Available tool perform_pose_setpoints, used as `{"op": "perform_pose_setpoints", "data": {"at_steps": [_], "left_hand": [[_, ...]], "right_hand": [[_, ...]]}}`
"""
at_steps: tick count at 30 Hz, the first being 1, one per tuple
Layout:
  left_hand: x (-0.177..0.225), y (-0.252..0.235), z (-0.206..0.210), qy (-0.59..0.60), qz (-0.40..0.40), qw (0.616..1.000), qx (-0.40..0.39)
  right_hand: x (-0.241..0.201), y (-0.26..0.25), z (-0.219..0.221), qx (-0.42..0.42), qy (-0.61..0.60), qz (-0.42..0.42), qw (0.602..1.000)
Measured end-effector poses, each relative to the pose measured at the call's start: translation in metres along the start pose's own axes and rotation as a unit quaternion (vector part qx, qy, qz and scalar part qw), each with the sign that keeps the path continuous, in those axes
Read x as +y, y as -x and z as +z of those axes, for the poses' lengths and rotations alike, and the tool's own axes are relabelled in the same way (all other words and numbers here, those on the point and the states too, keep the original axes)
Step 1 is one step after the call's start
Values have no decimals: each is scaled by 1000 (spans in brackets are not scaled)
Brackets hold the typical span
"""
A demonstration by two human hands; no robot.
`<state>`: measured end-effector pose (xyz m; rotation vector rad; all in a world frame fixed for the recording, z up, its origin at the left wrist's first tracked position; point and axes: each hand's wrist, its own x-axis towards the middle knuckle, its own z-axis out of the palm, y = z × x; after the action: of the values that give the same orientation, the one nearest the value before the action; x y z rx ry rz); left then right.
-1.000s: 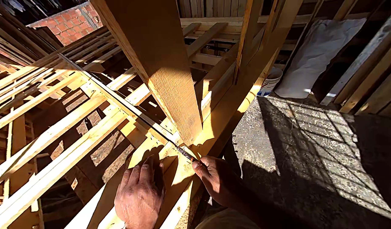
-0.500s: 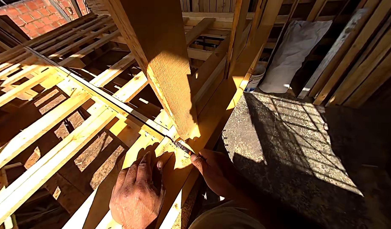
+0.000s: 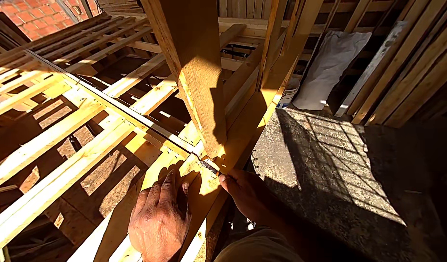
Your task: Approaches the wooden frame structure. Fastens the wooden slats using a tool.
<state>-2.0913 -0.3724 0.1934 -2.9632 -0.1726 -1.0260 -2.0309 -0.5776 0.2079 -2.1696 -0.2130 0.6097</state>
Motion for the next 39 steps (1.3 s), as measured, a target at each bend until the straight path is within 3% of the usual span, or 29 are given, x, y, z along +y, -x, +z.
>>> {"op": "perform_pose_setpoints", "data": {"at_steps": [14,21,27,30,34,37,39], "left_hand": [[1,1,1,-15,-4,1000,10],[0,-2,2,-27,-2,999,21],[0,-2,4,-33,-2,999,24],[1,-2,4,-32,-5,999,23],[0,-1,4,-30,-3,999,28],[1,0,4,-28,-4,999,22],[1,0,5,-28,-4,999,22]], "right_hand": [[-7,-1,1,7,36,-20,999],[10,12,30,93,51,-80,991],[8,13,31,81,60,-38,994],[12,8,45,137,114,-55,982],[28,-3,69,274,197,-135,932],[36,-6,77,307,195,-171,916],[32,-4,76,279,158,-171,932]]}}
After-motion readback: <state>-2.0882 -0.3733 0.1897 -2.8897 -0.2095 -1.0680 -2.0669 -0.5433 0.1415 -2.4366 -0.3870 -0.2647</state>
